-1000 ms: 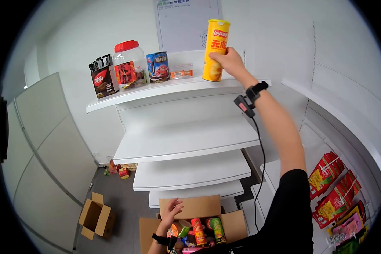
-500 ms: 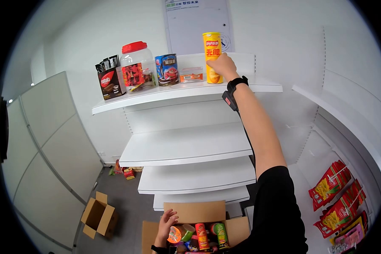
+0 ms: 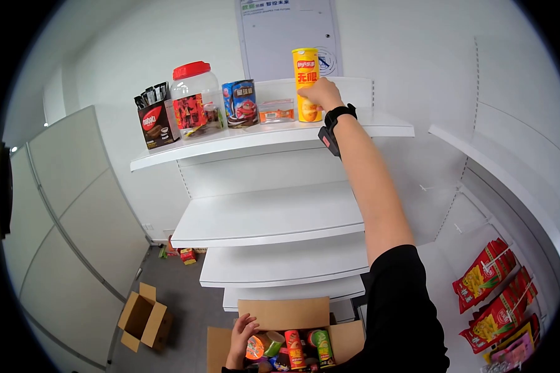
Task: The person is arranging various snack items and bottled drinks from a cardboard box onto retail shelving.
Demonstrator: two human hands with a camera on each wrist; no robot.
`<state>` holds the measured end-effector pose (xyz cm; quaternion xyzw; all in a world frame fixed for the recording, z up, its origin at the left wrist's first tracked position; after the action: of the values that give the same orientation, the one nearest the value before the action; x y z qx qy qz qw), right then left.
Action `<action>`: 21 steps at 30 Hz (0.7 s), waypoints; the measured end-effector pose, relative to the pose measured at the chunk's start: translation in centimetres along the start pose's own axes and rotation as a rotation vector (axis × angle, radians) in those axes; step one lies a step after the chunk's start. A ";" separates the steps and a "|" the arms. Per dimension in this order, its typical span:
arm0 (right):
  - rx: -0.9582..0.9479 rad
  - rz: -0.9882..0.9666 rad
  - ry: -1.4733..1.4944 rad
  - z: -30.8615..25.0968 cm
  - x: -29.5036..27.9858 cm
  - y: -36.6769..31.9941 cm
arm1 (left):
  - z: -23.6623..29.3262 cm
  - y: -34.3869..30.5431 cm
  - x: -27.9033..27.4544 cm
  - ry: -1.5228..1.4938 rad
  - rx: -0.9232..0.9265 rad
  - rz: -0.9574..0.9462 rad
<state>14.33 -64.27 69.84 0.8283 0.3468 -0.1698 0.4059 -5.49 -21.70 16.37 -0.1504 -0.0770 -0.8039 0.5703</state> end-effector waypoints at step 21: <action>-0.076 -0.034 0.383 5.7 -4.1 -11.9 | -5.6 -1.1 -1.3 0.083 -0.140 -0.011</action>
<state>2.94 -65.43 62.10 0.8236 0.4377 -0.0026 0.3606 -7.01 -21.77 10.71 -0.1560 0.0025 -0.8159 0.5567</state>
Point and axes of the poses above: each hand's wrist, its own y-axis towards the middle knuckle, its own x-axis out of the palm, z = x × y, the point moved 2 cm from there along y, towards the middle knuckle, and after that the axes turned 2 degrees about -z, right-handed, at the moved point
